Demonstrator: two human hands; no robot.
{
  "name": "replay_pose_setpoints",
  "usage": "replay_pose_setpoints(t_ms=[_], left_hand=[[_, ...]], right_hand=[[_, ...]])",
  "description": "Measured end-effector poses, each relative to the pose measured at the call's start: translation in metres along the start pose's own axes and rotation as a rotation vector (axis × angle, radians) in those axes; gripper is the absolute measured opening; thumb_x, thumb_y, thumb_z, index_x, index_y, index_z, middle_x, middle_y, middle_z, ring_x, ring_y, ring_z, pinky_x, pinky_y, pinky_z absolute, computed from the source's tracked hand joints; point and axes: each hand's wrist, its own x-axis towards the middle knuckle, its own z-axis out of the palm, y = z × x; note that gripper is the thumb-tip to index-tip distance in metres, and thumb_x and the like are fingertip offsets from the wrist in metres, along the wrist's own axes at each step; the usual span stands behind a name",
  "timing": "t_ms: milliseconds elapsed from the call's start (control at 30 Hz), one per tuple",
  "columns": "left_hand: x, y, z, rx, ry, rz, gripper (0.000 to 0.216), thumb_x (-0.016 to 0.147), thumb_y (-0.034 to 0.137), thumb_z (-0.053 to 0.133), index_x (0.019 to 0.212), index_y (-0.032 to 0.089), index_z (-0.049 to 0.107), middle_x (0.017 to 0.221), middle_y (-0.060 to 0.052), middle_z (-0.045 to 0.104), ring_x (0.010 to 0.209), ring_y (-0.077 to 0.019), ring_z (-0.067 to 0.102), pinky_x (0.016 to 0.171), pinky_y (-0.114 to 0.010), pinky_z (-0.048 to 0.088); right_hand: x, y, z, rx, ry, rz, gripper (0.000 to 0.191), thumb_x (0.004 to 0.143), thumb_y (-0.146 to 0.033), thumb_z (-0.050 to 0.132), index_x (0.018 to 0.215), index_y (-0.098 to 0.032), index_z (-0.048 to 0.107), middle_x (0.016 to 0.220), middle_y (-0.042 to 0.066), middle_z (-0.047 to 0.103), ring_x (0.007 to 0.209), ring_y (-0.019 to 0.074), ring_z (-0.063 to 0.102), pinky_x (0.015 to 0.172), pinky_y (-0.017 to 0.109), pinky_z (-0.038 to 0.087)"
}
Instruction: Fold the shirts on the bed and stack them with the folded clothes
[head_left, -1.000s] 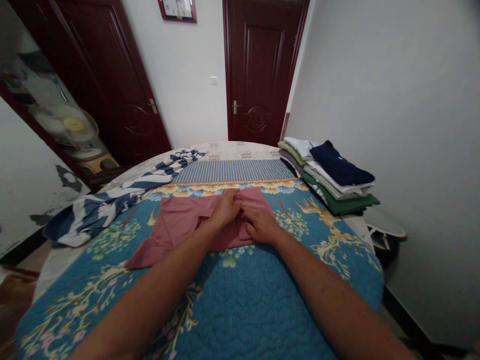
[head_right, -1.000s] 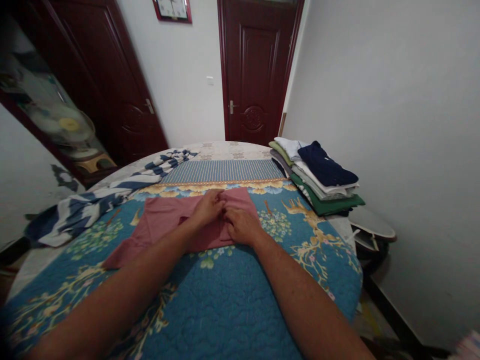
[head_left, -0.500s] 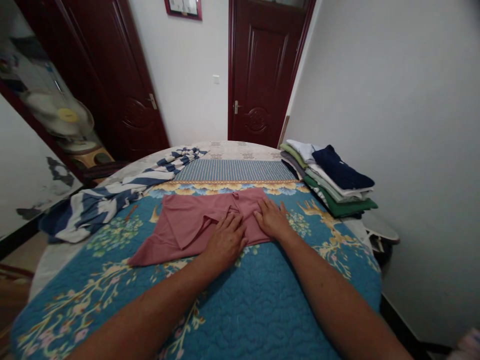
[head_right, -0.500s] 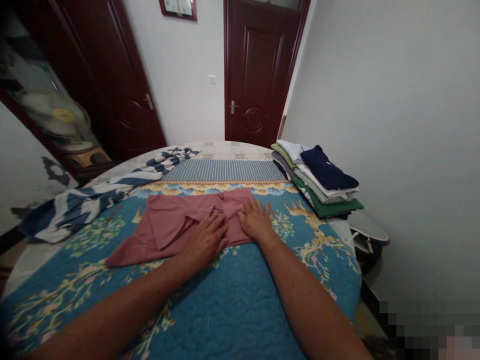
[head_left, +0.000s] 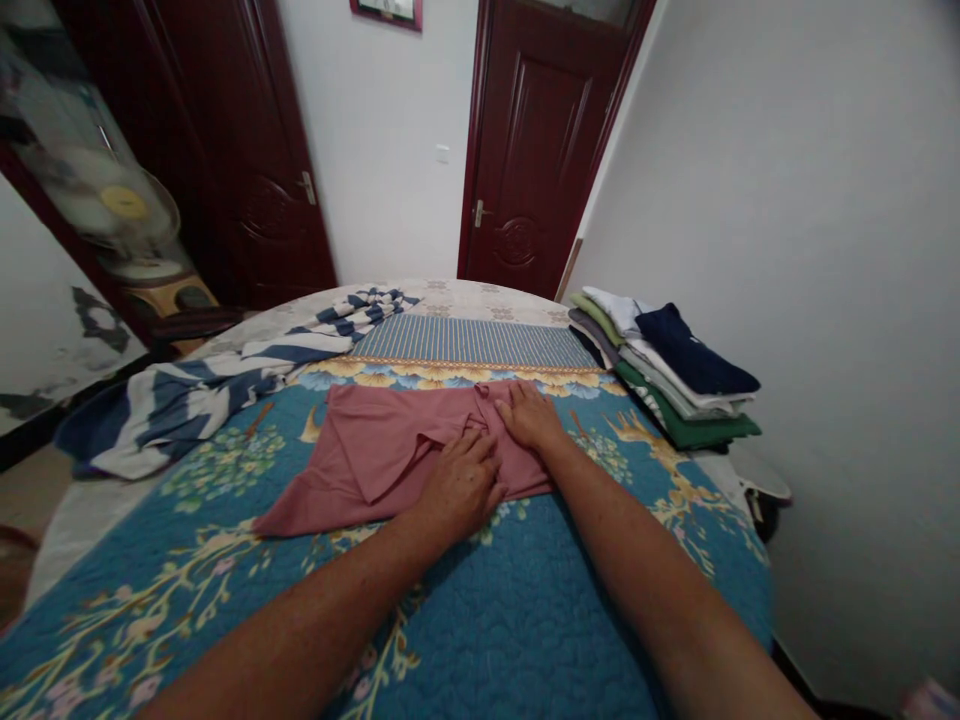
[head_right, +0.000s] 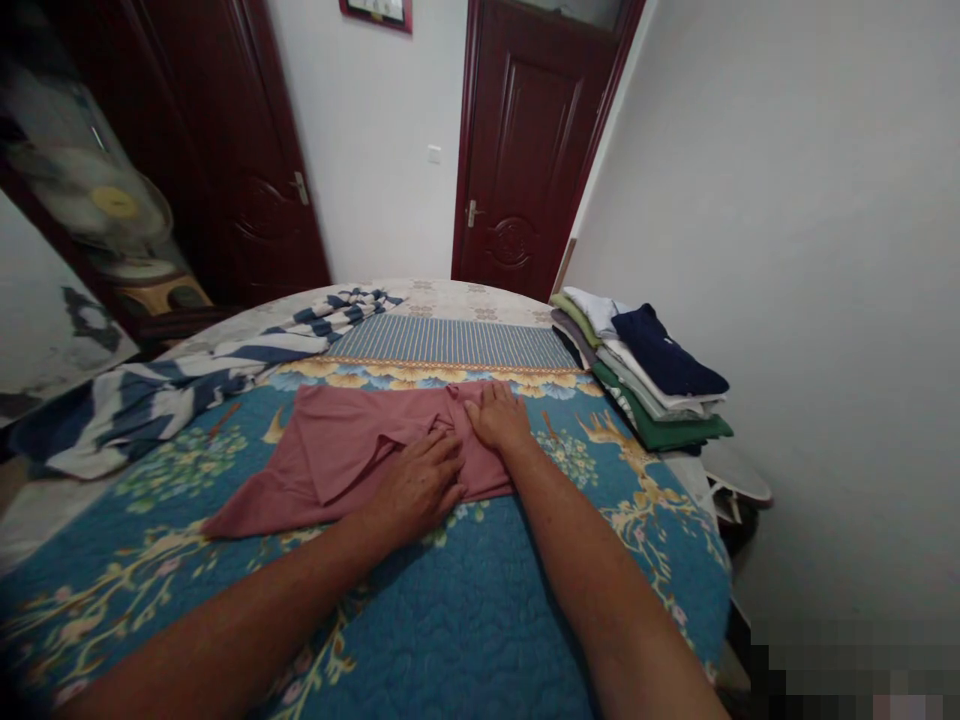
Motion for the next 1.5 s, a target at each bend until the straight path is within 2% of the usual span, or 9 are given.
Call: replay_pose_setpoints(t_ms=[200,367,567,833,1000,1267,1367,1433,1500], left_hand=[[0.002,-0.001,-0.004,-0.028,-0.051,-0.004,0.025,0.100,0.036,0.068,0.120,0.022,0.076,0.136,-0.012,0.073,0.138,-0.0343,0.059,0.131,-0.059,0.029],[0.003,0.000,-0.007,-0.043,-0.067,-0.015,0.025,0.100,0.035,0.067,0.119,0.020,0.075,0.135,-0.015,0.074,0.138,-0.0361,0.061,0.128,-0.063,0.030],[0.004,0.001,-0.011,-0.066,-0.064,-0.023,0.022,0.097,0.032,0.069,0.115,0.022,0.076,0.129,-0.015,0.076,0.134,-0.0355,0.063,0.128,-0.062,0.031],[0.005,0.002,-0.011,-0.054,-0.056,0.000,0.023,0.100,0.031,0.064,0.116,0.020,0.077,0.131,-0.016,0.075,0.134,-0.0347,0.063,0.125,-0.058,0.035],[0.002,0.006,-0.007,0.000,-0.040,0.010,0.021,0.100,0.031,0.064,0.109,0.018,0.078,0.119,-0.017,0.077,0.127,-0.0348,0.065,0.126,-0.059,0.032],[-0.002,0.014,-0.003,-0.045,-0.048,0.126,0.040,0.103,0.029,0.063,0.142,0.026,0.070,0.142,-0.014,0.072,0.135,-0.0332,0.064,0.123,-0.056,0.037],[-0.002,0.011,-0.006,-0.004,0.009,0.125,0.054,0.102,0.027,0.065,0.155,0.033,0.061,0.163,-0.013,0.057,0.145,-0.0340,0.056,0.122,-0.054,0.039],[-0.001,0.009,-0.007,0.032,0.004,0.179,0.049,0.103,0.028,0.064,0.152,0.033,0.064,0.170,-0.011,0.050,0.154,-0.0356,0.047,0.125,-0.054,0.036],[-0.001,0.008,-0.005,0.065,-0.043,0.207,0.041,0.105,0.031,0.061,0.145,0.028,0.069,0.163,-0.012,0.058,0.154,-0.0361,0.047,0.127,-0.055,0.033]], right_hand=[[0.030,0.009,0.003,0.031,0.020,0.023,0.072,0.113,-0.061,0.031,0.154,-0.008,0.056,0.169,0.025,0.047,0.159,0.0359,0.040,0.128,0.055,0.028],[0.025,0.015,-0.001,0.075,0.165,-0.058,0.061,0.114,-0.051,0.034,0.152,-0.009,0.059,0.159,0.024,0.057,0.153,0.0313,0.046,0.128,0.049,0.030],[-0.014,0.013,0.000,-0.004,0.149,-0.015,0.060,0.115,-0.049,0.035,0.159,-0.012,0.053,0.170,0.019,0.048,0.158,0.0304,0.041,0.131,0.051,0.026],[-0.083,0.021,-0.005,-0.092,0.030,-0.026,0.071,0.113,-0.056,0.034,0.169,-0.012,0.042,0.178,0.018,0.034,0.165,0.0384,0.030,0.132,0.063,0.019],[-0.115,0.027,-0.009,-0.112,0.005,-0.009,0.077,0.111,-0.062,0.036,0.172,-0.015,0.037,0.180,0.018,0.030,0.164,0.0425,0.030,0.132,0.066,0.019],[-0.113,0.040,-0.008,0.024,0.202,0.066,0.062,0.111,-0.045,0.038,0.162,-0.011,0.049,0.164,0.022,0.054,0.157,0.0324,0.044,0.130,0.051,0.033],[-0.108,0.049,-0.012,0.047,0.237,0.129,0.057,0.110,-0.036,0.039,0.158,-0.009,0.053,0.163,0.022,0.055,0.148,0.0316,0.054,0.125,0.046,0.039],[-0.107,0.052,-0.014,0.028,0.234,0.123,0.054,0.109,-0.035,0.043,0.154,-0.009,0.057,0.160,0.022,0.057,0.145,0.0318,0.056,0.124,0.045,0.039],[-0.108,0.050,-0.016,0.014,0.222,0.094,0.050,0.108,-0.035,0.046,0.148,-0.011,0.062,0.153,0.020,0.064,0.146,0.0319,0.054,0.124,0.045,0.039]])
